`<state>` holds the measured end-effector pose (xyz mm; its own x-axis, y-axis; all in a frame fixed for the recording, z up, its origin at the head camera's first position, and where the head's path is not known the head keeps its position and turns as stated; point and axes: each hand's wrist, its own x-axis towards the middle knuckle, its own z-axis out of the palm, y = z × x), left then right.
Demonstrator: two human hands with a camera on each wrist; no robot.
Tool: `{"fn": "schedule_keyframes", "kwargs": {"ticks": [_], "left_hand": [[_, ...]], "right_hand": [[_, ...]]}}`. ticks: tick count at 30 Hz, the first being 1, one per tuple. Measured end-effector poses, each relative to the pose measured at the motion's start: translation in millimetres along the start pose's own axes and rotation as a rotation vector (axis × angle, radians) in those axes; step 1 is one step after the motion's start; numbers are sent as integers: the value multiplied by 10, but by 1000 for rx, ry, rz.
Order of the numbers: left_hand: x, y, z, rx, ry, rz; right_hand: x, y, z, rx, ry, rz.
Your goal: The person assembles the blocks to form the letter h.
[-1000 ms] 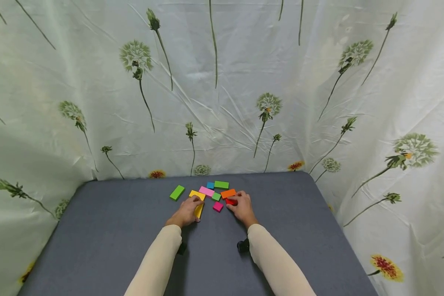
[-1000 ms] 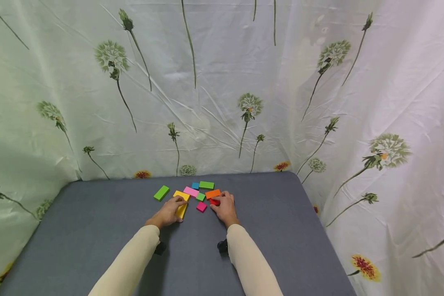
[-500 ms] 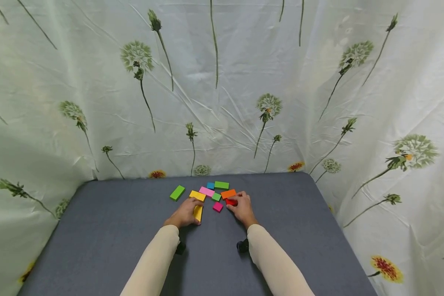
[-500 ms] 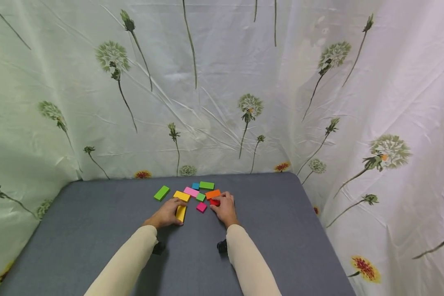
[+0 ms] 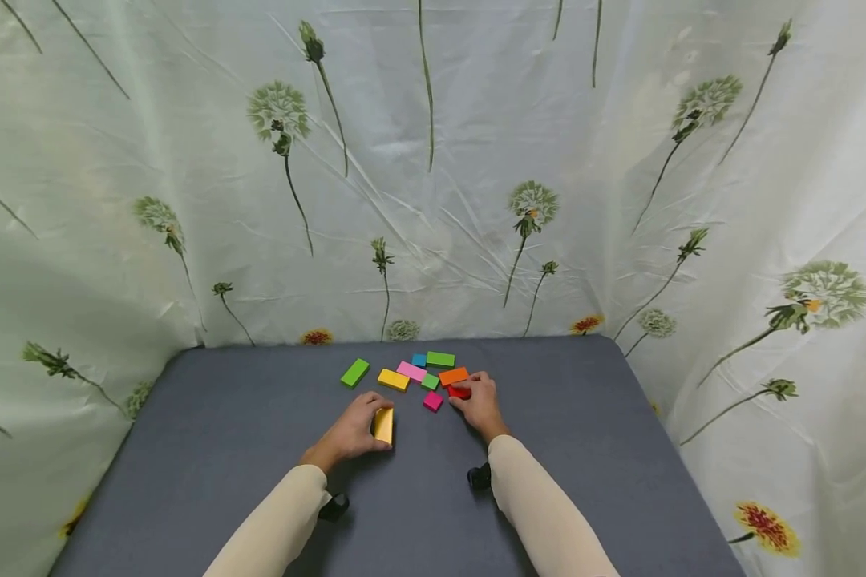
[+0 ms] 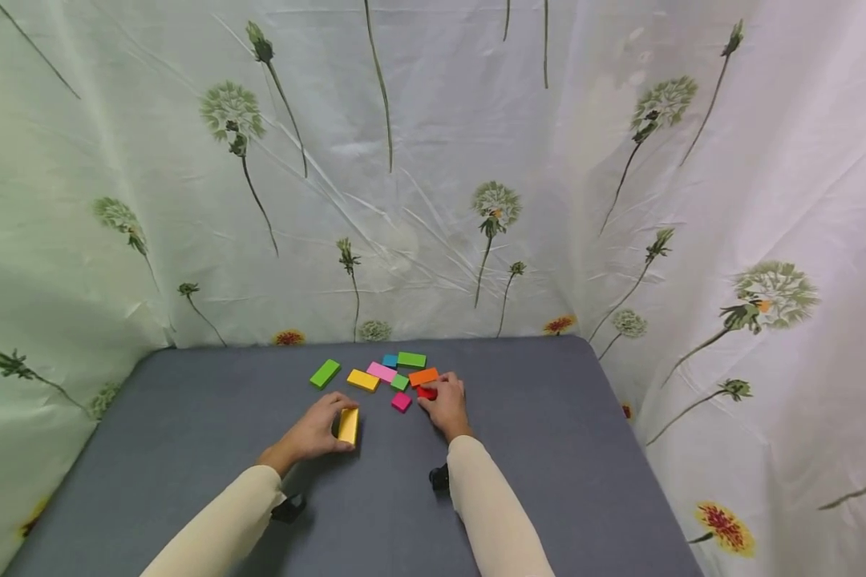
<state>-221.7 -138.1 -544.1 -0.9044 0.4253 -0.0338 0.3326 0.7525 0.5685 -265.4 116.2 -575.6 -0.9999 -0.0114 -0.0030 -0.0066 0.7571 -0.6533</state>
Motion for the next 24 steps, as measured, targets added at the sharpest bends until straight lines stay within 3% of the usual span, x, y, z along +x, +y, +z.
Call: {"fn": "schedule_keyframes", "kwargs": {"ticks": [8, 13, 24], "left_hand": [[-314, 99, -101, -14, 85, 0], [-571, 94, -50, -44, 108, -32], [-894, 23, 100, -26, 46, -19]], "right_hand": [[-4, -1, -9, 8, 8, -10], [-11, 8, 17, -3, 8, -5], [-13, -11, -14, -23, -1, -41]]}}
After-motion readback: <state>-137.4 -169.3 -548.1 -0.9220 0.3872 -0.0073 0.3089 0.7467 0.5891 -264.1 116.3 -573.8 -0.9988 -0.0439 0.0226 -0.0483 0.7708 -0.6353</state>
